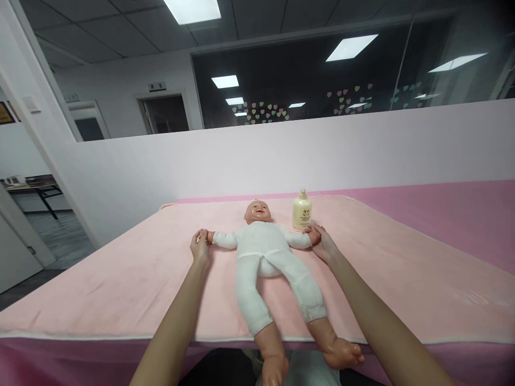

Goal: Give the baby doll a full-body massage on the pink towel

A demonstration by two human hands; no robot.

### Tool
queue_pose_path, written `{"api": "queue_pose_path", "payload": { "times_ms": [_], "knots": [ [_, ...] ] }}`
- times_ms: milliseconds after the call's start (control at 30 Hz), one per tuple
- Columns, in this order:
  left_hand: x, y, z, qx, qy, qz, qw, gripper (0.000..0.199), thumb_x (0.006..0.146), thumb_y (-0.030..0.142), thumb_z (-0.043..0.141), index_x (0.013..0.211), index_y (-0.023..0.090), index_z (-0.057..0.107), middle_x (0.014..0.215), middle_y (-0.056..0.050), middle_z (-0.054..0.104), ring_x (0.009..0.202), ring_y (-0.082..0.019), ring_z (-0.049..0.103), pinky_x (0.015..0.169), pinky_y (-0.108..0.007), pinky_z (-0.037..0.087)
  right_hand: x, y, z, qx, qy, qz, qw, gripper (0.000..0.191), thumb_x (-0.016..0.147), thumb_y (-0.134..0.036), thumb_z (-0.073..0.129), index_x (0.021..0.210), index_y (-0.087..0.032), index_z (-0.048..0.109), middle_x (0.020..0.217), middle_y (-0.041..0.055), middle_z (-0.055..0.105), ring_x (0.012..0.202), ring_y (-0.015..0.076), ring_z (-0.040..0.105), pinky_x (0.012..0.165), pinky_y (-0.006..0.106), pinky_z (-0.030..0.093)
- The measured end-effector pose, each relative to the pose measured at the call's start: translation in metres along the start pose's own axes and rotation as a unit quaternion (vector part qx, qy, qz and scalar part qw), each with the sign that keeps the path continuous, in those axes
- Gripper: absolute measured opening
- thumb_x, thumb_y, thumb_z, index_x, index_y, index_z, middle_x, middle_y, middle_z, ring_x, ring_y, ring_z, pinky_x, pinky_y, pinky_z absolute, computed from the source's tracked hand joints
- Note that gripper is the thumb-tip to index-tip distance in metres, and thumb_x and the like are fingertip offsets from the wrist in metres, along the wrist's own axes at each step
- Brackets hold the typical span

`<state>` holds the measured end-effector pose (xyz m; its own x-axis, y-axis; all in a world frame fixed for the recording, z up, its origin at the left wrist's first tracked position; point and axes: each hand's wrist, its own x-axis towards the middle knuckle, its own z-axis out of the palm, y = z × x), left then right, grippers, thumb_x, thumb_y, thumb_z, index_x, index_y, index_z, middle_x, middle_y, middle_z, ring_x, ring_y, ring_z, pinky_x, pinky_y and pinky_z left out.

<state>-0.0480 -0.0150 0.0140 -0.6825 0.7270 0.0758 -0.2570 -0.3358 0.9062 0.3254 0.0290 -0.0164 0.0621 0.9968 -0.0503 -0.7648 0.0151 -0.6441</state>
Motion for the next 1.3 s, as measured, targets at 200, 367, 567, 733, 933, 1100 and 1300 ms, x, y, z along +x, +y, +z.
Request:
{"api": "queue_pose_path", "payload": {
  "times_ms": [200, 367, 567, 733, 933, 1100, 1300],
  "knots": [
    [0.001, 0.001, 0.001, -0.012, 0.013, -0.006, 1.000, 0.015, 0.079, 0.027, 0.054, 0.090, 0.017, 0.058, 0.086, -0.003, 0.059, 0.066, -0.012, 0.059, 0.065, -0.030, 0.050, -0.004, -0.002, 0.001, 0.009, -0.008, -0.011, 1.000, 0.009, 0.070, -0.016, 0.062, 0.069, -0.021, 0.055, 0.064, -0.0009, 0.062, 0.058, 0.0134, 0.058, 0.060, 0.028, 0.053],
    [0.001, 0.001, 0.001, -0.011, 0.015, -0.019, 1.000, 0.015, 0.078, 0.028, 0.053, 0.089, 0.018, 0.057, 0.084, -0.002, 0.058, 0.064, -0.012, 0.058, 0.063, -0.029, 0.048, -0.005, -0.003, 0.000, -0.016, -0.023, -0.002, 1.000, 0.004, 0.070, -0.019, 0.061, 0.070, -0.019, 0.057, 0.065, 0.0023, 0.063, 0.059, 0.0149, 0.059, 0.059, 0.028, 0.053],
    [0.000, 0.003, 0.002, -0.015, 0.018, -0.021, 0.999, 0.014, 0.077, 0.027, 0.053, 0.088, 0.018, 0.056, 0.082, -0.001, 0.058, 0.065, -0.012, 0.058, 0.064, -0.028, 0.048, -0.001, -0.002, -0.002, -0.010, -0.022, -0.003, 1.000, 0.003, 0.071, -0.019, 0.061, 0.071, -0.020, 0.058, 0.068, 0.0018, 0.064, 0.061, 0.0149, 0.060, 0.061, 0.029, 0.054],
    [0.000, 0.003, 0.002, -0.016, 0.021, -0.023, 0.999, 0.014, 0.076, 0.026, 0.052, 0.087, 0.018, 0.056, 0.082, -0.001, 0.057, 0.063, -0.012, 0.057, 0.062, -0.028, 0.047, 0.003, 0.001, -0.007, -0.048, -0.025, 0.017, 0.998, 0.003, 0.075, -0.023, 0.061, 0.075, -0.020, 0.061, 0.070, 0.0033, 0.066, 0.065, 0.0164, 0.062, 0.063, 0.030, 0.054],
    [0.000, 0.002, 0.001, -0.014, 0.017, -0.023, 0.999, 0.015, 0.076, 0.026, 0.053, 0.088, 0.018, 0.057, 0.083, -0.001, 0.057, 0.063, -0.012, 0.057, 0.061, -0.028, 0.047, 0.005, 0.003, -0.009, -0.066, -0.032, 0.026, 0.997, 0.007, 0.079, -0.025, 0.057, 0.077, -0.019, 0.061, 0.070, 0.0043, 0.066, 0.065, 0.0156, 0.062, 0.062, 0.028, 0.053],
    [0.000, 0.002, 0.001, -0.016, 0.019, -0.028, 0.999, 0.016, 0.076, 0.026, 0.053, 0.089, 0.018, 0.057, 0.082, -0.001, 0.057, 0.064, -0.012, 0.058, 0.064, -0.030, 0.048, 0.005, 0.003, -0.008, -0.068, -0.030, 0.020, 0.997, 0.006, 0.076, -0.026, 0.062, 0.077, -0.020, 0.061, 0.070, 0.0036, 0.066, 0.066, 0.0159, 0.062, 0.064, 0.028, 0.053],
    [0.001, 0.002, 0.002, -0.017, 0.020, -0.027, 0.999, 0.013, 0.077, 0.024, 0.051, 0.087, 0.018, 0.056, 0.081, -0.001, 0.057, 0.063, -0.012, 0.057, 0.059, -0.027, 0.047, 0.007, 0.004, -0.009, -0.080, -0.026, 0.015, 0.996, 0.008, 0.077, -0.026, 0.059, 0.077, -0.019, 0.062, 0.069, 0.0041, 0.066, 0.065, 0.0155, 0.062, 0.062, 0.028, 0.053]
  ]
}}
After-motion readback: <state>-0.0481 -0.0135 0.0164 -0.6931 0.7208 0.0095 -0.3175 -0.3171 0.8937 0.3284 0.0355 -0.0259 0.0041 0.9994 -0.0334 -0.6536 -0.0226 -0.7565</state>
